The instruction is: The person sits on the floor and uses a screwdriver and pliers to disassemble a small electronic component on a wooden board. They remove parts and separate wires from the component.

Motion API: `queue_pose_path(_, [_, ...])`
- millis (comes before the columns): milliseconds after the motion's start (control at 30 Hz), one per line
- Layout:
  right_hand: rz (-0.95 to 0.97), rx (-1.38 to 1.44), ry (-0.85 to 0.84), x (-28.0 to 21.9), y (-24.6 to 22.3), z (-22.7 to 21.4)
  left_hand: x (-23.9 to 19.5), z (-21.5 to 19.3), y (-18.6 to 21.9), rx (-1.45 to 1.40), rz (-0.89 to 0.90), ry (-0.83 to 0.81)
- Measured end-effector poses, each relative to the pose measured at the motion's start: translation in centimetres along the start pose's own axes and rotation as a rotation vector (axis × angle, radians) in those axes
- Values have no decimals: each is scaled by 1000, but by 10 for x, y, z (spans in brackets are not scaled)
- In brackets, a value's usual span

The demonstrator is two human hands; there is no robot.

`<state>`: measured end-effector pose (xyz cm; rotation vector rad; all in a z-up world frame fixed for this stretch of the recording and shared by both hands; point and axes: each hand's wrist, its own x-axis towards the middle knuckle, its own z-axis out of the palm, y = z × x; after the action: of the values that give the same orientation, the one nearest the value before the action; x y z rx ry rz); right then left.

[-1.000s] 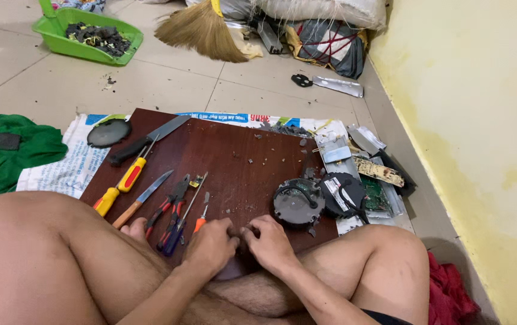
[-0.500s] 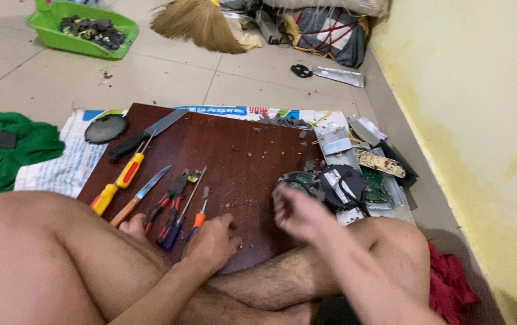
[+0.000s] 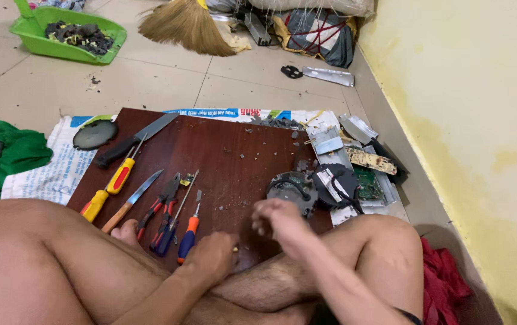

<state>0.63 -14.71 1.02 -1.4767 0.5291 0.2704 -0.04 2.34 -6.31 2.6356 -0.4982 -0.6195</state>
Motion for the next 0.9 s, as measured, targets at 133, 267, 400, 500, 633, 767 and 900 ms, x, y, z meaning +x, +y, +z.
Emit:
queue_pose_path(133, [-53, -252, -28, -19, 18, 21, 10, -5, -10, -288, -190, 127])
queue_pose_path(267, [-123, -396, -77, -2, 34, 18, 29, 6, -20, -1049, -278, 154])
queue_pose_path(400, [-117, -207, -160, 5, 45, 12, 25, 4, -17, -1073, -266, 214])
queue_pose_path(500, [-124, -90, -189, 20, 57, 5, 21, -5, -11, -1174, -252, 195])
queue_pose_path(633, [-98, -26, -195, 29, 65, 1, 24, 0, -12, -1239, -212, 180])
queue_pose_path(767, [-46, -84, -118, 42, 72, -3, 27, 5, -16, -1266, -141, 220])
queue_pose_path(900, [-39, -69, -115, 39, 69, -5, 41, 16, -24, -1285, -159, 225])
